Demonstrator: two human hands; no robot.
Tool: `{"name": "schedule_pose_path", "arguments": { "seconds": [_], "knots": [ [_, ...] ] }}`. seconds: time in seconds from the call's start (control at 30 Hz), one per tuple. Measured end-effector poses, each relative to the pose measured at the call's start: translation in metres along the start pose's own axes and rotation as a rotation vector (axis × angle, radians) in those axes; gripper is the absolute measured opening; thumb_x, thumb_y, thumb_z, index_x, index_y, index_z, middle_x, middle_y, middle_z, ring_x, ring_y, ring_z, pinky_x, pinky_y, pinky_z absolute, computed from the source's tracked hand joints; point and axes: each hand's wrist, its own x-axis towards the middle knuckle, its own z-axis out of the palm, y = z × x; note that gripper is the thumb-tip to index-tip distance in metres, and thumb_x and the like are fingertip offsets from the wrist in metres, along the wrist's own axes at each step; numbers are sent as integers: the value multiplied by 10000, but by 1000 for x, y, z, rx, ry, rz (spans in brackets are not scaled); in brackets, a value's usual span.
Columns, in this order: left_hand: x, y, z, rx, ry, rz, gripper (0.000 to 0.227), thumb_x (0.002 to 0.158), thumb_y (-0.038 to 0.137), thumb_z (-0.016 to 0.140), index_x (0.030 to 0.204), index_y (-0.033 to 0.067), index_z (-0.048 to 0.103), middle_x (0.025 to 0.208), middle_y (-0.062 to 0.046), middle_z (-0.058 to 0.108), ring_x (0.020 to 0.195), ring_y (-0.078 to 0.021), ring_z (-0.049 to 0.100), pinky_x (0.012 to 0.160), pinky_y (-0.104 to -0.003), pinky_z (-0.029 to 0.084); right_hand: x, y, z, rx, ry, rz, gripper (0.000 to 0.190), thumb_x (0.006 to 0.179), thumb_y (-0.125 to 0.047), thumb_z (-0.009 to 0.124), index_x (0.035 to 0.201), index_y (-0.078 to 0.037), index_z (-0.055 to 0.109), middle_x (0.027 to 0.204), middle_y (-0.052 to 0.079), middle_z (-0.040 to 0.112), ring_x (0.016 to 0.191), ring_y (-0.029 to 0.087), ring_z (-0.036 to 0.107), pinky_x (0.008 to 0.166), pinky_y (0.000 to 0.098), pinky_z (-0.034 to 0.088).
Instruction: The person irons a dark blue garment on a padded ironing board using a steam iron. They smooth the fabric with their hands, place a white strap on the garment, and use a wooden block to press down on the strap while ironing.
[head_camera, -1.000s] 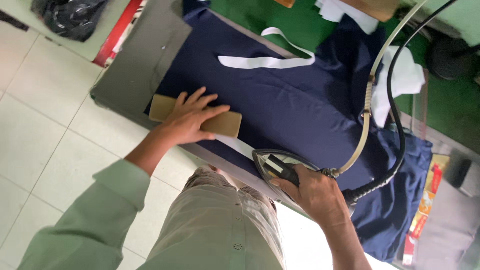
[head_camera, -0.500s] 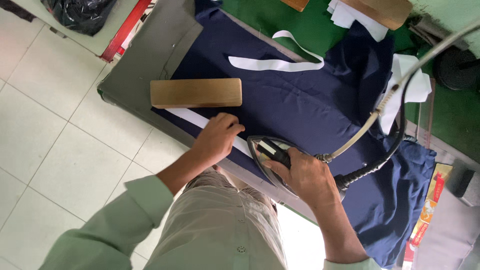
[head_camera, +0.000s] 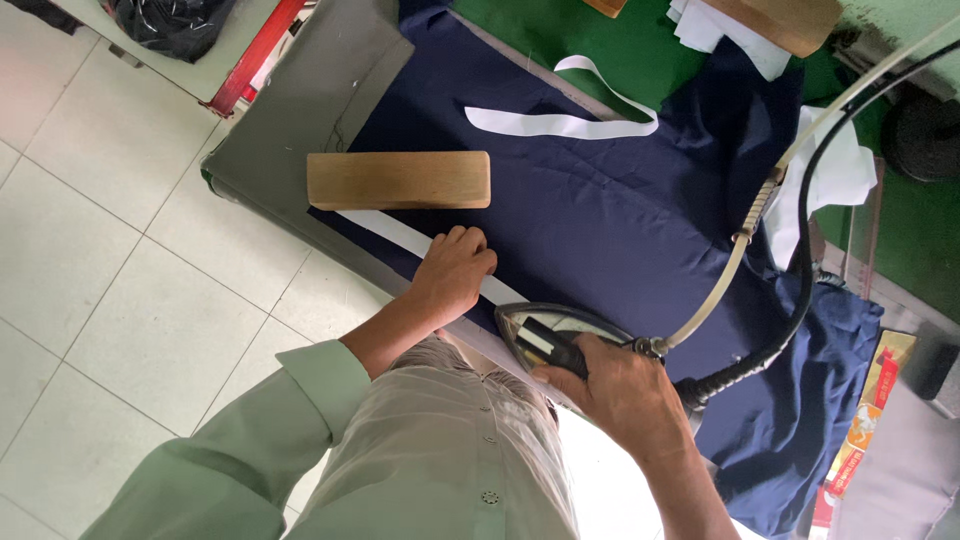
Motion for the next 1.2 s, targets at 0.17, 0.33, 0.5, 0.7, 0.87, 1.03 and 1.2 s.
{"name": "schedule_pose_path", "arguments": {
  "seconds": [0.17,0.33,0.5,0.7,0.87,1.03,1.2],
  "knots": [
    [2,2,-2,-7,-39,-19,149,796,43,676,824,188,655,943,-27,516,895,-256,502,730,-402,385,1,2,13,-40,59,-5,631,857,-801,548,963,-187,648,781,94,753,801,331,750,703,484,589],
    [2,2,-2,46,-39,-4,187,764,36,711,864,192,682,943,-13,527,885,-275,500,683,-420,396,10,1,15,-82,156,-33,692,853,-811,533,960,-133,621,745,180,722,767,456,706,663,587,556],
    [-1,0,3,24,99,43,160,893,83,648,802,189,571,905,-24,488,828,-224,483,708,-379,379,13,-8,-7,-15,16,8,607,879,-757,578,1051,-185,680,833,93,776,870,283,780,771,444,604],
    [-2,5,-3,-20,99,4,156,910,53,609,846,186,558,905,-44,476,822,-258,487,709,-394,388,26,-14,-5,-27,7,35,616,899,-747,563,1132,-189,673,896,97,782,924,284,777,800,454,605],
    [-16,-27,6,7,153,0,223,796,50,656,966,192,664,993,-63,575,923,-296,590,710,-431,444,34,-29,-11,-39,49,-8,581,908,-708,587,1092,-165,684,869,113,774,896,311,774,778,476,606],
    [-32,-46,-52,148,435,50,425,765,40,754,1163,167,679,1189,-141,609,1130,-383,604,849,-479,464,47,-48,-14,-40,75,-25,599,908,-721,567,1096,-166,694,883,120,774,903,318,772,789,477,604],
    [-9,-90,-85,179,371,-42,564,913,199,808,1449,174,632,1497,-255,477,1434,-555,330,1037,-676,283,60,-70,-17,-58,58,-57,618,939,-729,537,1119,-161,702,874,110,772,902,296,776,797,440,617]
  ]
}}
